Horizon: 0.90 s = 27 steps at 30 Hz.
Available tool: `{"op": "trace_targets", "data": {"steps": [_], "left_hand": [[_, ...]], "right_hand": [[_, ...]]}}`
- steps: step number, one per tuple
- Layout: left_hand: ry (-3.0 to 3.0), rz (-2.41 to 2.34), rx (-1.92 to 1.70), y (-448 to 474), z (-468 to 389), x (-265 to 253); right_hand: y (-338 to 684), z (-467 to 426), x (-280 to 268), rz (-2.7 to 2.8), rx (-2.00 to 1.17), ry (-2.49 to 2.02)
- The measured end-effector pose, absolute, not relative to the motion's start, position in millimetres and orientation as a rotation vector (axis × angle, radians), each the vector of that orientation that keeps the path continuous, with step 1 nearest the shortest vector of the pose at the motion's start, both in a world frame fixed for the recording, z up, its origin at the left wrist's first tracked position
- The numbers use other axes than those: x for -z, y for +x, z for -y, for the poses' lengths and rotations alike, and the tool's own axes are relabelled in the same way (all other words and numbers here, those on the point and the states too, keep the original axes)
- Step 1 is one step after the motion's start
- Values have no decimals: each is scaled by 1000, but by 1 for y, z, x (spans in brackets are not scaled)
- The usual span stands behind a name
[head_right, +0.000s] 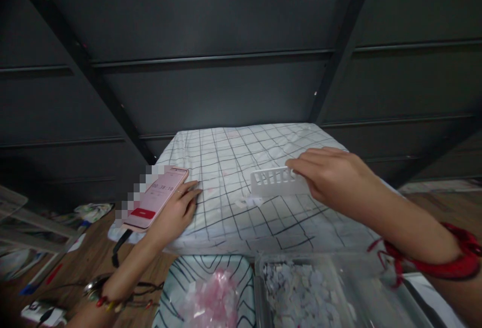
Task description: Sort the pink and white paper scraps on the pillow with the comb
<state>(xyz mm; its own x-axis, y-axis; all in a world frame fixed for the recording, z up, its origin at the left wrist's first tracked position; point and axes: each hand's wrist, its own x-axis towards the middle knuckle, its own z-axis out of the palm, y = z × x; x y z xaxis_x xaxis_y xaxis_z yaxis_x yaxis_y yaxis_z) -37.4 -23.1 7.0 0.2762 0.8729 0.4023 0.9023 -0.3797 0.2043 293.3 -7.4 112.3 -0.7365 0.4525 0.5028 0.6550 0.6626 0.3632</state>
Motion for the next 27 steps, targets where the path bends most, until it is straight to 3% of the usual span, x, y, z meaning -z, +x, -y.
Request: {"op": "trace_targets", "data": {"steps": [6,12,17,27], "left_hand": [[-2445,1692,721,-38,22,-6],[-2442,1685,695,-40,22,-5],[-2455,1662,713,-42,20,-4],[-2442,1626,677,-46,17,-2]], "right_hand": [[287,-11,-110,2367,726,-893],[278,-42,-85,2455,482,-748],[290,-34,-90,2519,257,-729],[287,-31,-93,2547,106,-647]]}}
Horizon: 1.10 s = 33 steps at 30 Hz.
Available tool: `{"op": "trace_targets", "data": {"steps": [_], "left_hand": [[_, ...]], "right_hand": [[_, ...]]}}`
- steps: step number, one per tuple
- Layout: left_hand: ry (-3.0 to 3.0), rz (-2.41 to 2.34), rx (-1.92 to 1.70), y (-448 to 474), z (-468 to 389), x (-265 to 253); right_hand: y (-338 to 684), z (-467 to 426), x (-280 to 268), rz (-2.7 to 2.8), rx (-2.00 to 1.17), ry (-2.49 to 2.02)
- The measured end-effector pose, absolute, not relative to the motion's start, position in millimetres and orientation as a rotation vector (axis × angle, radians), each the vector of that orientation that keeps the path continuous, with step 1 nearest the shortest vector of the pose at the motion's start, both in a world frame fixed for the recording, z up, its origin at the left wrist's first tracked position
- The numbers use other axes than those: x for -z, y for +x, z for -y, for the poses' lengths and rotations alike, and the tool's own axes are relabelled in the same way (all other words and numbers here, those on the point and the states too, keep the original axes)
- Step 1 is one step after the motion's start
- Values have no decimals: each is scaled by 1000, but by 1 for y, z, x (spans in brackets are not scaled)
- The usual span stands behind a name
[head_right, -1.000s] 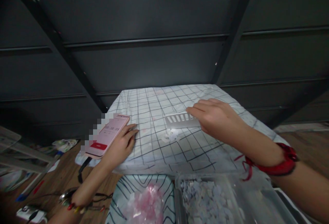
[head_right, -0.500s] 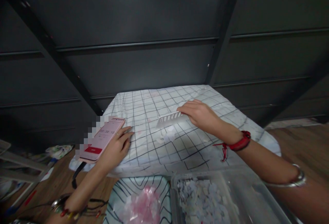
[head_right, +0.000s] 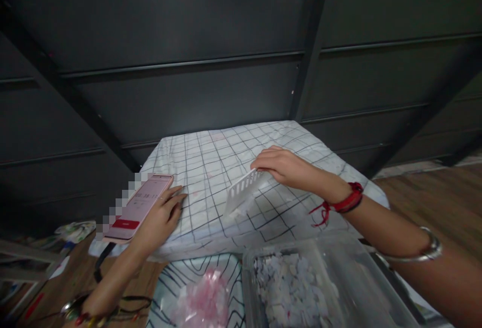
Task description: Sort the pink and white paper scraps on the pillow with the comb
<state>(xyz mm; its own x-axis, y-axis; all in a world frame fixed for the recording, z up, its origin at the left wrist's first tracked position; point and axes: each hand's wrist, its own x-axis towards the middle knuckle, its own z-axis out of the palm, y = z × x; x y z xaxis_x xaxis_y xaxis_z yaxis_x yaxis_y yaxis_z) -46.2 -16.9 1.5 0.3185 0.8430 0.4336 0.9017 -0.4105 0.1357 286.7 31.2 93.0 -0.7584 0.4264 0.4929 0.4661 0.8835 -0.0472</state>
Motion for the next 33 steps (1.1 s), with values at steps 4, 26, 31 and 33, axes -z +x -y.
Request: {"op": "trace_targets", "data": {"steps": [4,26,31,33], "left_hand": [[-2415,1538,617,-46,19,-4],[-2684,1264,464,9,30,-44],[-2762,1160,490,19,33,-33],[-2798,1090,505,27,33,-31]], "right_hand": [[312,-10,-97,2564,72,-693],[363,49,-81,2417,447,-1165],[369,75,-86,2405,471,-1100],[368,76,-91,2376,515,-1116]]}}
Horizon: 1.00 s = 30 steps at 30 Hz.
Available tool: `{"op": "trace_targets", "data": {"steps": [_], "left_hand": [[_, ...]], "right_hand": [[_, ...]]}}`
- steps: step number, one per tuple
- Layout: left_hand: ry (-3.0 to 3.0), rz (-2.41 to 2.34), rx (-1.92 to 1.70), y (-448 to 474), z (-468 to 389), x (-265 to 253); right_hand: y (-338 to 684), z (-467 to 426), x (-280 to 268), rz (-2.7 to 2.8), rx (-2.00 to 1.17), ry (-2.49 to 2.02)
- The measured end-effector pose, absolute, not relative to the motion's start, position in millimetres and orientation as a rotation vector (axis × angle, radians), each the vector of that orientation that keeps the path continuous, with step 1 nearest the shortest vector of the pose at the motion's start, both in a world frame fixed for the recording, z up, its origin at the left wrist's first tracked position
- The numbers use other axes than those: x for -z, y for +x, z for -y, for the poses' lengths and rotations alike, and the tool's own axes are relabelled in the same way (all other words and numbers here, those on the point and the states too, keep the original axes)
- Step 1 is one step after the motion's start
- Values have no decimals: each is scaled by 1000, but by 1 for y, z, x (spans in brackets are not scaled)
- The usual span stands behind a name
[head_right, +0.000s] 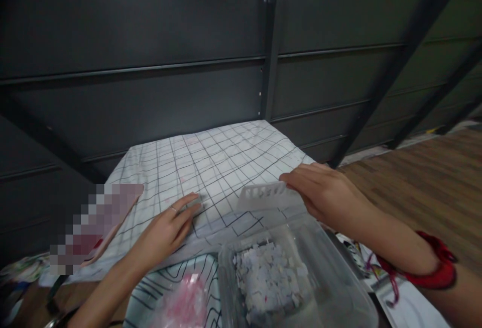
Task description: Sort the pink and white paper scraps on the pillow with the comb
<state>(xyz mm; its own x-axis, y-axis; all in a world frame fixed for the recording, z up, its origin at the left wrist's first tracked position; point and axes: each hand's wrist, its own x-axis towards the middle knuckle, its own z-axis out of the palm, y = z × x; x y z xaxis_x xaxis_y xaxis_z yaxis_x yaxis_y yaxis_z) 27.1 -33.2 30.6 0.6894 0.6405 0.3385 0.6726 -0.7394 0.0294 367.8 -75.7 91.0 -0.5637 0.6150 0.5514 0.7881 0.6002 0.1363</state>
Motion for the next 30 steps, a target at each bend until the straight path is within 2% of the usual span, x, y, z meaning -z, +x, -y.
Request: {"op": "trace_targets", "data": {"steps": [4,7,12,17,24,30], "left_hand": [[-2815,1078,535,32,30,-34],[-2754,1242,574,17,22,-37],[-2496,1585,644,-33,11,-35],[-2450,1659,605,-65,21,-42],[-2475,1772,520,-63,45,-34],[-2516,1888,471,-46,61,-27]], "right_hand": [[356,57,-99,2336,562,-1152],[332,30,-100,2322,544,-1104],[257,-21,-99,2399,498,-1148],[190,-50,-94,2447,490,-1132],[188,-69,-82,2413,501,-1243],[192,-36,-80,2528,431,-1044]]}}
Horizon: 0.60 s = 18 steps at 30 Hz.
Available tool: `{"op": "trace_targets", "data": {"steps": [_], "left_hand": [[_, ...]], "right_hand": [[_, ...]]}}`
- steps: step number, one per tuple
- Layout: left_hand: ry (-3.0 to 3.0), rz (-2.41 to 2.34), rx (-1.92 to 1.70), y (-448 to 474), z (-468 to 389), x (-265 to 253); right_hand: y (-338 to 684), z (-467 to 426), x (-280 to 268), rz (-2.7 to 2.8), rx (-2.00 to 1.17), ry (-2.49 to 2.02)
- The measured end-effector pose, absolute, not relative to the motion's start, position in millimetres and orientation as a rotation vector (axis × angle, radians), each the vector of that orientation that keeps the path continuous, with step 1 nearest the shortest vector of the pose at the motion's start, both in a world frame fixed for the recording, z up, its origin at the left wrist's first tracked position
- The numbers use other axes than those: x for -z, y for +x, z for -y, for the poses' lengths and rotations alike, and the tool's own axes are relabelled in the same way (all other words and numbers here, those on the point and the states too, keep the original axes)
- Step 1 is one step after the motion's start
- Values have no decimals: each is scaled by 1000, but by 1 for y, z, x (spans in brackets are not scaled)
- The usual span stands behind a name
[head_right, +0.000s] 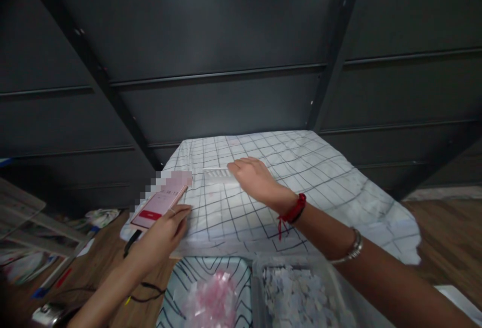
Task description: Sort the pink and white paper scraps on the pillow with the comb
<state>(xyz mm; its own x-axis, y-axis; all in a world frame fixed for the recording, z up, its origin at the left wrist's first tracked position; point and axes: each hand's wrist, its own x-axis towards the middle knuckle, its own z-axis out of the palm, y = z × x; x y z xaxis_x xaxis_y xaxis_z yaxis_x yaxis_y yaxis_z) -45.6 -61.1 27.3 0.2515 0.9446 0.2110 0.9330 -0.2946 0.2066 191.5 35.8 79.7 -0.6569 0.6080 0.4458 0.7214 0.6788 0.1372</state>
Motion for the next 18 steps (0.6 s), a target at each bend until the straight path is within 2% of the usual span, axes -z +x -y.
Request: {"op": "trace_targets", "data": {"steps": [7,13,18], "left_hand": [[2412,-1943,-351,-41,66,-37],[2439,-1926,-399,-42,64,-37],[2444,-1937,-333,-42,64,-37]], "right_hand": [[198,-5,-83,2527,402,-818],[202,-12,-79,2456,437,-833],[204,23,-78,2450,411,-784]]}}
